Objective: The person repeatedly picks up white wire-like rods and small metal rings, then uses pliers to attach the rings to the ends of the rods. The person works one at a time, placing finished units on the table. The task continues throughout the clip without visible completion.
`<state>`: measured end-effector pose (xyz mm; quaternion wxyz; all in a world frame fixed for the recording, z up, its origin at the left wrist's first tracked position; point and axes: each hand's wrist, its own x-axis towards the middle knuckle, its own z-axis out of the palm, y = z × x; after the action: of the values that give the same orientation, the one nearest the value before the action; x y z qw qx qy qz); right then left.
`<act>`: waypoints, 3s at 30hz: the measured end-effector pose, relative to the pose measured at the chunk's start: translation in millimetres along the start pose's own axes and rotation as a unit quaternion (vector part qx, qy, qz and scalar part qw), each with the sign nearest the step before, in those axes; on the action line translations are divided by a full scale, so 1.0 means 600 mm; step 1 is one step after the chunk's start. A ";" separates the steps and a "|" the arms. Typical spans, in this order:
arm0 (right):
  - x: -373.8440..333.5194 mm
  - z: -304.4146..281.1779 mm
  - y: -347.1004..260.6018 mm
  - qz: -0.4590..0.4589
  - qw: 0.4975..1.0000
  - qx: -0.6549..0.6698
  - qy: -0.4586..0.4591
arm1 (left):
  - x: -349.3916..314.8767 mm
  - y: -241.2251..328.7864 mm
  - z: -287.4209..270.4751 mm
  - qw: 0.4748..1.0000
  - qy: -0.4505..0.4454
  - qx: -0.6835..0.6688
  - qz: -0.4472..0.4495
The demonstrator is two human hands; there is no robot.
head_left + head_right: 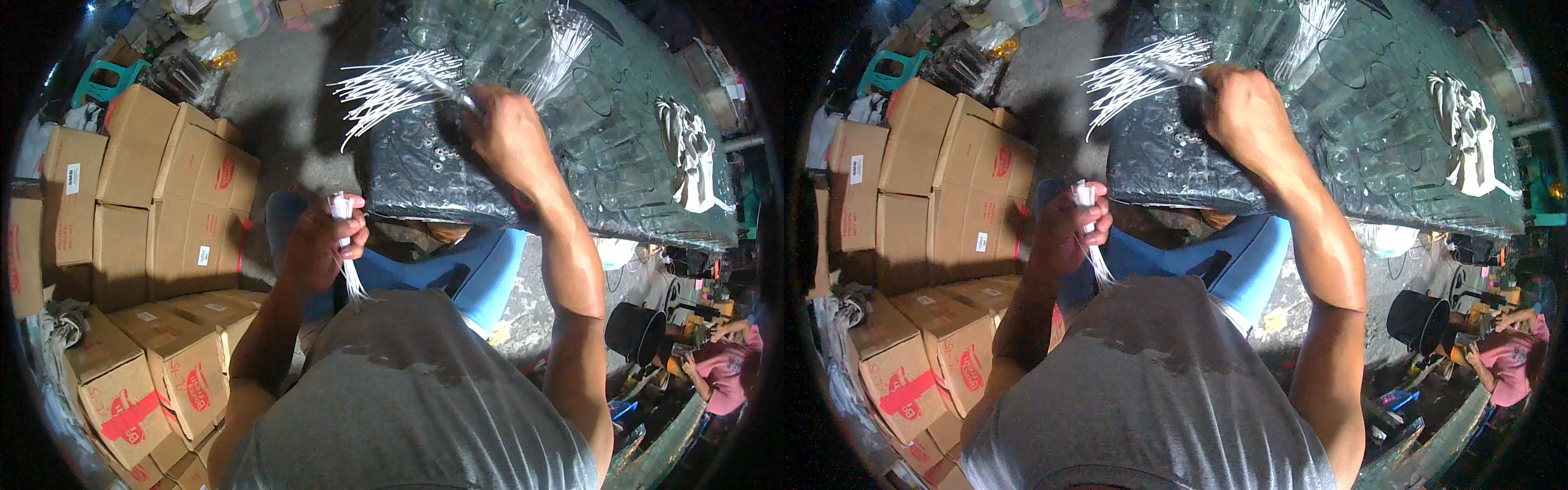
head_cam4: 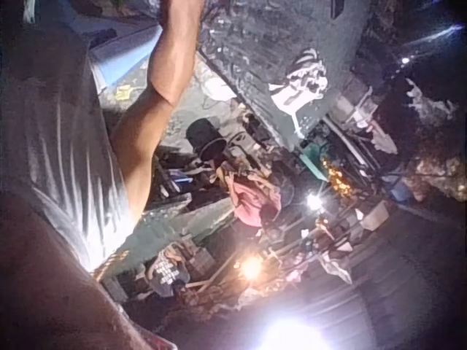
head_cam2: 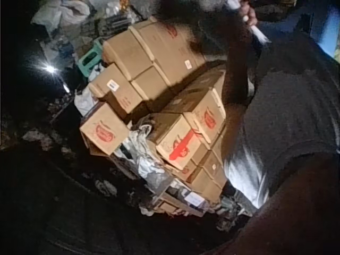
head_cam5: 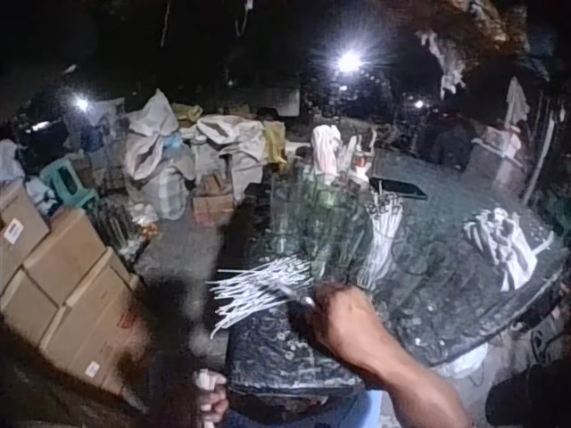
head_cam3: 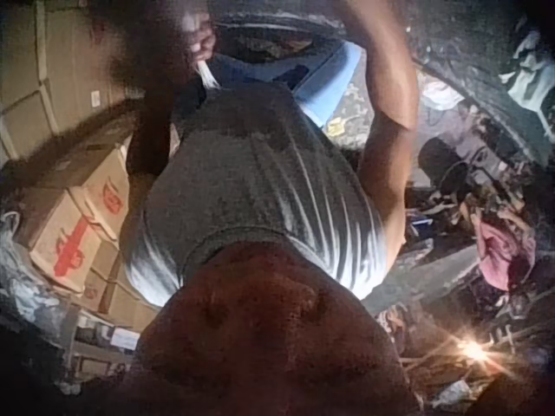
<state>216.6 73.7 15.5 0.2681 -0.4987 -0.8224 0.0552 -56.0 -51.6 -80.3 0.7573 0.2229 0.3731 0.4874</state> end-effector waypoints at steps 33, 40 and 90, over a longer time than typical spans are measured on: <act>-0.060 -0.017 -0.084 0.071 0.944 0.300 -0.118 | -0.018 0.013 0.093 0.979 -0.041 0.182 0.084; -0.091 0.000 -0.102 0.049 0.933 0.331 -0.133 | -0.015 0.017 0.111 0.969 -0.069 0.208 0.115; -0.146 0.070 -0.108 0.108 0.890 0.435 0.085 | 0.006 0.024 0.157 0.963 0.013 0.250 0.100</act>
<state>175.9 -25.6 -30.5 0.5195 -0.4206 -0.6309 0.3939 10.4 -39.6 -13.0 0.6200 0.4355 0.4685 0.4543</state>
